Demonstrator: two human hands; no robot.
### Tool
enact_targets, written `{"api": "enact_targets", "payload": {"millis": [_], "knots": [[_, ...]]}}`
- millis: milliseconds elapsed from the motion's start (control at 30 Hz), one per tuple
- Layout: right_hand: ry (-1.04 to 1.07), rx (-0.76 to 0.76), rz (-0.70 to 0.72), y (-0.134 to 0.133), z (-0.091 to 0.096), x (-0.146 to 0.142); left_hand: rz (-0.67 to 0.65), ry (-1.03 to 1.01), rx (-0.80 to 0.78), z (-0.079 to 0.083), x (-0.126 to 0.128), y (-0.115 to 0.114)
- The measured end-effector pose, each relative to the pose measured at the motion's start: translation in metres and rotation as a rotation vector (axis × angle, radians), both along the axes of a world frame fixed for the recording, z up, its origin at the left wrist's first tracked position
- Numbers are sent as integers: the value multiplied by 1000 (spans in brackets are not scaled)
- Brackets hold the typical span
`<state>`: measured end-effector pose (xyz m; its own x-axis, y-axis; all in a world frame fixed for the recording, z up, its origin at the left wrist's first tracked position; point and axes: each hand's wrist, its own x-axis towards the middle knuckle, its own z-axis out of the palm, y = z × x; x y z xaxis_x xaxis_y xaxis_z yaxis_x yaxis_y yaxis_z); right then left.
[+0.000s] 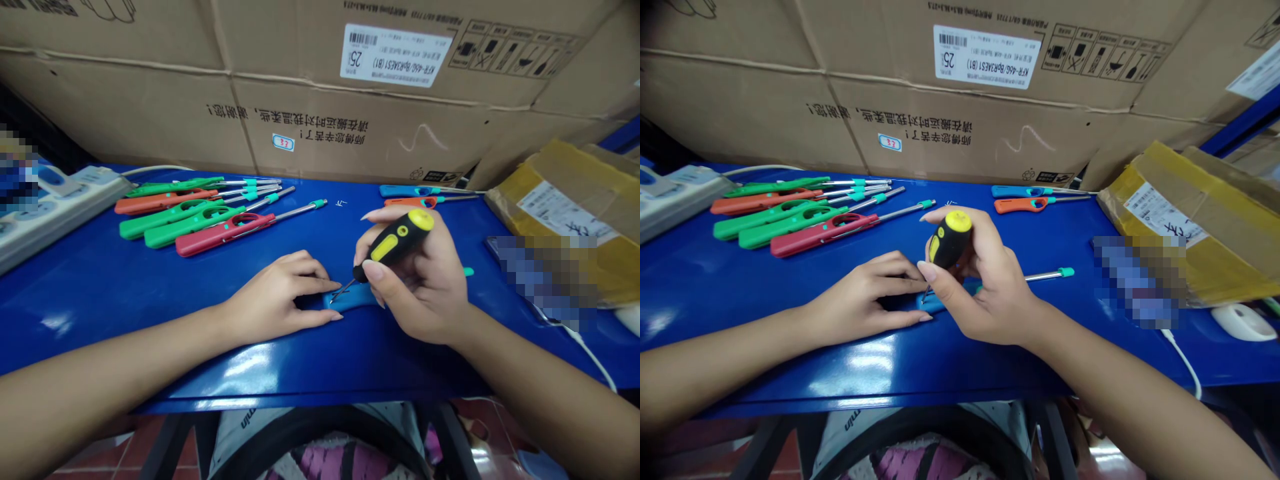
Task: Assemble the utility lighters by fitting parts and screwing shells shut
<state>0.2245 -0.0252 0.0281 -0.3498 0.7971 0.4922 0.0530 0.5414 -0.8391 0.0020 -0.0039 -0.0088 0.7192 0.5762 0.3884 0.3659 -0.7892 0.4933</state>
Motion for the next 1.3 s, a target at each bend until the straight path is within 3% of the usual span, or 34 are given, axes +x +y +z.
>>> {"api": "enact_targets", "payload": {"millis": [767,1300], "knots": [[-69,170,-17,3,-1,2,-9,-8,-3,-1,-1,0],[-44,67,13,1,-1,1,-7,-13,1,1,0,-1]]}}
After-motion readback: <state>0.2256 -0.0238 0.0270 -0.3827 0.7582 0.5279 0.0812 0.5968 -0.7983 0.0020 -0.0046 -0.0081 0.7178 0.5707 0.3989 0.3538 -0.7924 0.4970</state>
